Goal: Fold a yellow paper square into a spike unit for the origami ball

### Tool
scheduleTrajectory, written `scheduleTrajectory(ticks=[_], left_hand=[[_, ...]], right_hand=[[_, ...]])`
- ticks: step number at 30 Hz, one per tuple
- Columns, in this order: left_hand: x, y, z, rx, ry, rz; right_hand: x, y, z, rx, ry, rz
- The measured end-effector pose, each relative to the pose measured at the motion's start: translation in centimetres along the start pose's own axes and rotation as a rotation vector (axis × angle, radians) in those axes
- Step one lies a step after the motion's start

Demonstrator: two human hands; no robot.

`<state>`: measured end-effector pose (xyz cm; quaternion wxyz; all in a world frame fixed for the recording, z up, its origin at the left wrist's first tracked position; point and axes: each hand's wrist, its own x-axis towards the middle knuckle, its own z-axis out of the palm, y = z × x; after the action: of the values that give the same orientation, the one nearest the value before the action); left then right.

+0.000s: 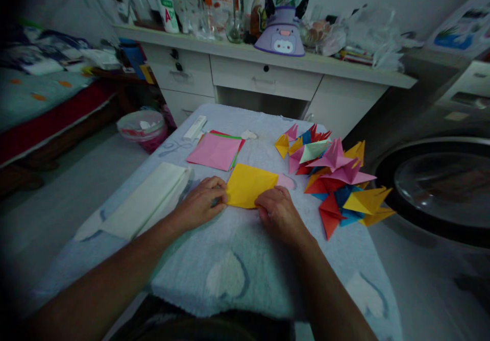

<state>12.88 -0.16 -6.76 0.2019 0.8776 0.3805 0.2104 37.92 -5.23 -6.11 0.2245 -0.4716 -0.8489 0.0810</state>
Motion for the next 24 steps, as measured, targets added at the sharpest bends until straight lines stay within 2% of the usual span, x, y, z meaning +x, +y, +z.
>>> scheduleTrajectory(ticks=[5,13,18,24], left_hand=[[-0.1,0.1,-0.5,-0.003,-0.08,0.007],[-0.1,0.0,-0.7,0.011,-0.119,-0.013],[-0.1,0.1,-0.7,-0.002,-0.15,-0.07],[-0.1,0.1,-0.6,0.001,-0.14,-0.092]], right_hand=[[-0.2,0.6,-0.2,0.052,-0.024,0.001],[-0.3,1.1,-0.3,0.081,-0.015,0.005],[0.1,1.2,0.1,0.168,0.012,0.143],[0.0,2.2,1.1,0.162,0.026,0.355]])
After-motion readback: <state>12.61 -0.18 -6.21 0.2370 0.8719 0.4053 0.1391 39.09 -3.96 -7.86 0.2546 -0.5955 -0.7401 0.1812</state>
